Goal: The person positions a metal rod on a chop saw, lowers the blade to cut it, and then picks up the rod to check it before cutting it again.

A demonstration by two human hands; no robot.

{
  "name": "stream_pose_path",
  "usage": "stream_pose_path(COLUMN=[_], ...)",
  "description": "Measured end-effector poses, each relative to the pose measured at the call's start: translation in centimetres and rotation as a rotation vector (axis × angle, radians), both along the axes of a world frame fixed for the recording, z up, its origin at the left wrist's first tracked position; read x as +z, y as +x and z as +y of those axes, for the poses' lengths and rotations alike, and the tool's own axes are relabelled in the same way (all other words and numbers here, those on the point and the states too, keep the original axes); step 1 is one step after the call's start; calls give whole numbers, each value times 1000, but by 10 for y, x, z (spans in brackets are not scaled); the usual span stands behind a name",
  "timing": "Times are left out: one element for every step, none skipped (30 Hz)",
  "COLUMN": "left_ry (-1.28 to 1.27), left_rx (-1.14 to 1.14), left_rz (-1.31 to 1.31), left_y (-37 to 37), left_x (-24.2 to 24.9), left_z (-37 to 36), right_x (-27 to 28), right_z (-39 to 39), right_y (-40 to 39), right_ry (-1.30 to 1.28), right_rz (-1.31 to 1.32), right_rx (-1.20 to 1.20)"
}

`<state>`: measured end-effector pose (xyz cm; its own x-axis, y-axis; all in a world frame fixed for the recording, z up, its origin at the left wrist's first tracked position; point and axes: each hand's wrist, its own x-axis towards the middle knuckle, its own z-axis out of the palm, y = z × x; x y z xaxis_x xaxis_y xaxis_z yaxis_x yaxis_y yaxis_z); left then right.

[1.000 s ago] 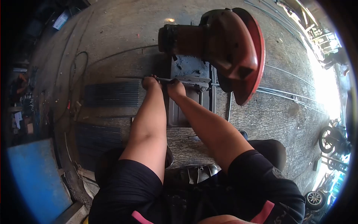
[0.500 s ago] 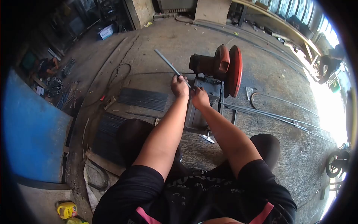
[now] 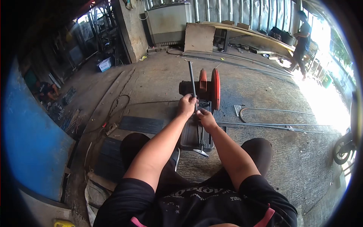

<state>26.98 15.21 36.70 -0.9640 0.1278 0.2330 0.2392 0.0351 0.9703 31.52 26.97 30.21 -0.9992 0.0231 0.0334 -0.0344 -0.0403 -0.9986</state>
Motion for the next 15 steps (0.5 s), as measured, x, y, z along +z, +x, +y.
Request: stream_pose_path(left_ry=[-87,-175,-280,-279,-341,-401,-433,-427,-387,-343,-299,-249,-283,-297,-239], left_rx=[-44,-86,-116,-118,-133,-148,-169,-216,-240,-270,-298,-328,-341,-360,-386], left_rz=[47,91,176,180,265,354,403,354,403,452,455,454,450,474,468], left_y=[-2,-4,-10,-12,-16,-18,-13,-7,-3,-1,0,1,4,20,20], left_x=[8,16,24,28,32,41,52,62,67,69,69,68,71,85,80], left_z=[-1,-3,-7,-7,-7,-6,-6,-4,-2,1,4,7,8,8,10], right_x=[8,14,15,16,17,19,20,22,28,26,24,23,37,49,51], right_z=[0,-1,-2,0,2,3,5,8,11,16,22,31,32,33,37], right_y=[4,8,9,9,7,6,6,5,8,8,9,8,19,29,27], right_ry=[-141,-282,-286,-351,-412,-407,-418,-428,-375,-364,-368,-365,-468,-573,-602], right_rz=[-29,-60,-55,-46,-36,-27,22,72,115,130,109,84,97,103,89], right_rx=[17,36,34,75,118,115,132,146,135,115,145,172,208,245,278])
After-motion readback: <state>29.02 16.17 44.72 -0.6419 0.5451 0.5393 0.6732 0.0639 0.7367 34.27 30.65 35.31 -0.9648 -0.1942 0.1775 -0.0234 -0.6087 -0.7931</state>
